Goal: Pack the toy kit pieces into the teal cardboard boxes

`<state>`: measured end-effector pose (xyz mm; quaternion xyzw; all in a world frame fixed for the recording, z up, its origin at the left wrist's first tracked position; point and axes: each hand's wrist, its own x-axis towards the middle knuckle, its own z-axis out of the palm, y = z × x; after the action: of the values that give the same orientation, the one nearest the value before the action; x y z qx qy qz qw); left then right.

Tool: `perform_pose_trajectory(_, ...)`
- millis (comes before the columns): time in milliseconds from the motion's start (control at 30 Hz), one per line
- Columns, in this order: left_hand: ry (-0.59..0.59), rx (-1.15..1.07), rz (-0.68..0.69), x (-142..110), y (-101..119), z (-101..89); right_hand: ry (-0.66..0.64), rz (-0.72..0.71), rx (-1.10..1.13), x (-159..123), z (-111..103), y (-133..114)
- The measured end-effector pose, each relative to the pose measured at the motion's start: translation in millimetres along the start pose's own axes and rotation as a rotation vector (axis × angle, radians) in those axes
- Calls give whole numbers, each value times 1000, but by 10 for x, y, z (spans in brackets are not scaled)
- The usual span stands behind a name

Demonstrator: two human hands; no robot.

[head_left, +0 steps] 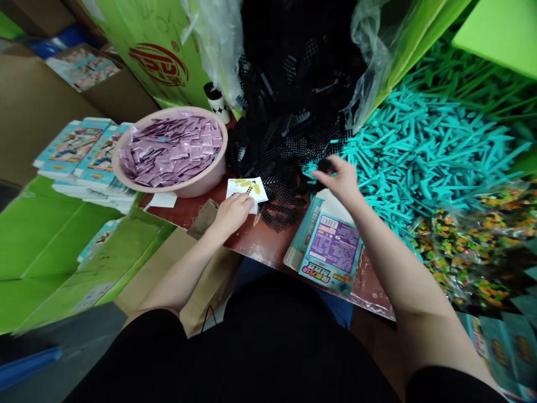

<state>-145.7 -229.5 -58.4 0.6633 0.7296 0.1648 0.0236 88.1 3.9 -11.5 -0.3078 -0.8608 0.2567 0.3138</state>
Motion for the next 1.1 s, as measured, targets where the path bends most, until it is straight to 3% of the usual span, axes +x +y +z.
perform_pose_trajectory(100,28,-120,-69,40,-85,18,308,302,272,-151,-486,333)
perform_pose_trajectory(200,21,-344,-129,66,-147,-46,466,531,419,-463,-926,766)
perform_pose_trajectory(333,58,-578,-158,130,-148,-272,578,621,370,-995,-1346,1247)
perform_pose_trajectory(433,175,-624,-174,373,-8,-425,658,615,334,-1251,-1507,1367)
perform_pose_trajectory(500,227,-674,-161,675,214,-406,705,591,368,-1292,-1523,1327)
perform_pose_trajectory(567,261,-758,-129,1038,543,-248,753,564,467,-1253,-1475,1232)
perform_pose_trajectory(633,268,-876,-94,1378,928,20,799,544,588,-1183,-1394,1132)
perform_pose_trajectory(733,152,-835,-47,1667,1447,453,865,526,684,-1109,-1272,1056)
perform_pose_trajectory(800,-37,-715,42,1650,1675,650,898,519,694,-1106,-1200,1062)
perform_pose_trajectory(867,-237,-583,246,1479,1799,739,906,523,688,-1132,-1108,1075)
perform_pose_trajectory(900,-282,-514,359,1355,1828,749,898,530,684,-1151,-1047,1070)
perform_pose_trajectory(967,-239,-388,518,1082,1841,729,855,546,677,-1194,-889,1017)
perform_pose_trajectory(1033,-141,-298,553,836,1817,692,750,559,672,-1243,-711,900)
perform_pose_trajectory(1100,-97,-255,554,653,1775,658,559,566,650,-1309,-567,735)
